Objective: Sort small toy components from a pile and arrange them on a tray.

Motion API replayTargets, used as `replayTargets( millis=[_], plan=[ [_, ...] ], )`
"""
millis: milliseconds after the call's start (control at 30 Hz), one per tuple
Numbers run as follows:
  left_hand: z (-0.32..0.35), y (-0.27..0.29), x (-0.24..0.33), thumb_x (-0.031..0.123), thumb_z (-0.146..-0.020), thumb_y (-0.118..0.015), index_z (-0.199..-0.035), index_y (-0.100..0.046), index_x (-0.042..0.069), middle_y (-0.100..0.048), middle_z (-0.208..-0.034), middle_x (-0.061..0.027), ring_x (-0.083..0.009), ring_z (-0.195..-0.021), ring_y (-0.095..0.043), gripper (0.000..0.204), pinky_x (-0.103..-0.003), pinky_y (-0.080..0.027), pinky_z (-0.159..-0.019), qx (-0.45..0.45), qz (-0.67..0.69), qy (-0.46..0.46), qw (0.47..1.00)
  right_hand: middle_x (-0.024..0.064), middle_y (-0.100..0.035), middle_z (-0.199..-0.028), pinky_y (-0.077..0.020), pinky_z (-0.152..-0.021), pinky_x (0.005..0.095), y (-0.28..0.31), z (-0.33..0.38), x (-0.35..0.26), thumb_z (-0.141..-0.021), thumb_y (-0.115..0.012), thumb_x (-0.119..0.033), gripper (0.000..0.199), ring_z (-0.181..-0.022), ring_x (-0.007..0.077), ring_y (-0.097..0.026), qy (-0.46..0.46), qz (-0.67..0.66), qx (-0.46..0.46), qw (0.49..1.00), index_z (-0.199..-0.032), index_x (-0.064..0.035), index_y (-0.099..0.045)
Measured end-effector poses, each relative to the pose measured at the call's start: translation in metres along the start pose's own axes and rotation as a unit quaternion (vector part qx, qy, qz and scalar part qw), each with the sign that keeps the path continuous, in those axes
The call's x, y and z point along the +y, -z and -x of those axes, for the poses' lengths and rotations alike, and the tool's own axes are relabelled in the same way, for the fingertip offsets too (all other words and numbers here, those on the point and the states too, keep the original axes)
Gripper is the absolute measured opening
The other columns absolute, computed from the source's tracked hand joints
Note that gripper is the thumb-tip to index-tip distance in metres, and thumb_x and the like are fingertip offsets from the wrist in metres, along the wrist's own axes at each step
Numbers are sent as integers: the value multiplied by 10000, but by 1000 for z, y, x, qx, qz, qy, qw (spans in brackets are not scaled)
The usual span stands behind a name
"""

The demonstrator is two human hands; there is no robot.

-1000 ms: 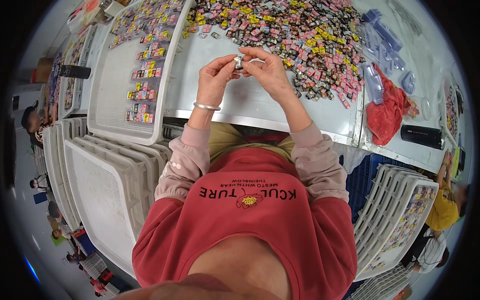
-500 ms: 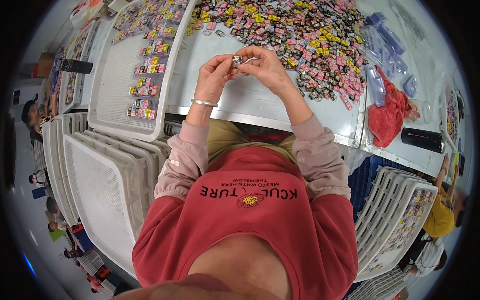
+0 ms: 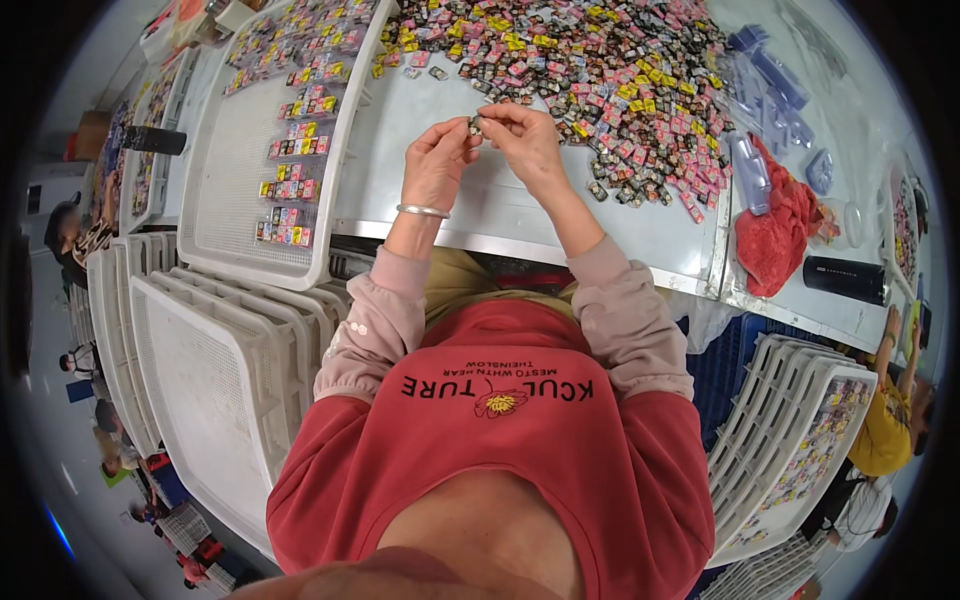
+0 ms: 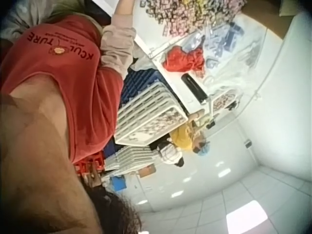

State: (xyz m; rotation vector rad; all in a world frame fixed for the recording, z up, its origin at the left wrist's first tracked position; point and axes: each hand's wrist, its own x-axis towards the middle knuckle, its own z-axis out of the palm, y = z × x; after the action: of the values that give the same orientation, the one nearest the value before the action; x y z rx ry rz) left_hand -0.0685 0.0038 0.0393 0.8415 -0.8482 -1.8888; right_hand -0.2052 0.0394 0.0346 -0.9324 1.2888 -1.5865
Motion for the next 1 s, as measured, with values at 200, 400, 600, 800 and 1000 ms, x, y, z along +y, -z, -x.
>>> replayTargets(
  millis=[200, 400, 600, 800, 1000],
  plan=[
    [2, 10, 3, 79, -872, -624, -999, -599, -6, -647, -937, -100, -185, -833, -646, 154, -304, -550, -751, -11, 76, 46, 996, 100, -661, -792, -496, -604, 270, -6, 3, -21, -775, -696, -108, 216, -679, 161, -645, 154, 219, -20, 963, -942, 28, -675],
    [0, 18, 4, 64, -871, -608, -1002, -595, -23, -646, -955, -113, -199, -878, -640, 158, -323, -547, -809, 1, 124, 65, 990, 162, -635, -761, -503, -622, 352, -10, -6, -31, -703, -719, -169, 271, -665, 279, -635, 224, 358, -75, 903, -895, 19, -678],
    [-16, 11, 34, 48, -865, -599, -983, -582, -50, -628, -989, -141, -223, -905, -622, 155, -344, -553, -838, -36, 197, 94, 975, 166, -623, -766, -505, -643, 398, -24, -30, -42, -710, -690, -165, 240, -719, 326, -629, 287, 420, -99, 855, -884, 1, -678],
    [-25, 23, 47, 43, -867, -597, -1010, -568, -65, -627, -979, -148, -243, -911, -630, 182, -340, -549, -834, -29, 200, 81, 976, 140, -641, -832, -511, -642, 341, -36, -44, -42, -737, -694, -151, 247, -703, 252, -643, 321, 450, -68, 830, -929, -1, -654],
    [-19, 89, 9, 106, -850, -620, -1084, -606, 1, -641, -881, -64, -133, -715, -626, 257, -260, -520, -618, 66, -359, -129, 922, 123, -637, -845, -513, -643, 350, -12, -34, 6, -725, -703, -114, 231, -688, 231, -642, 249, 438, -156, 850, -929, -19, -653]
  ],
)
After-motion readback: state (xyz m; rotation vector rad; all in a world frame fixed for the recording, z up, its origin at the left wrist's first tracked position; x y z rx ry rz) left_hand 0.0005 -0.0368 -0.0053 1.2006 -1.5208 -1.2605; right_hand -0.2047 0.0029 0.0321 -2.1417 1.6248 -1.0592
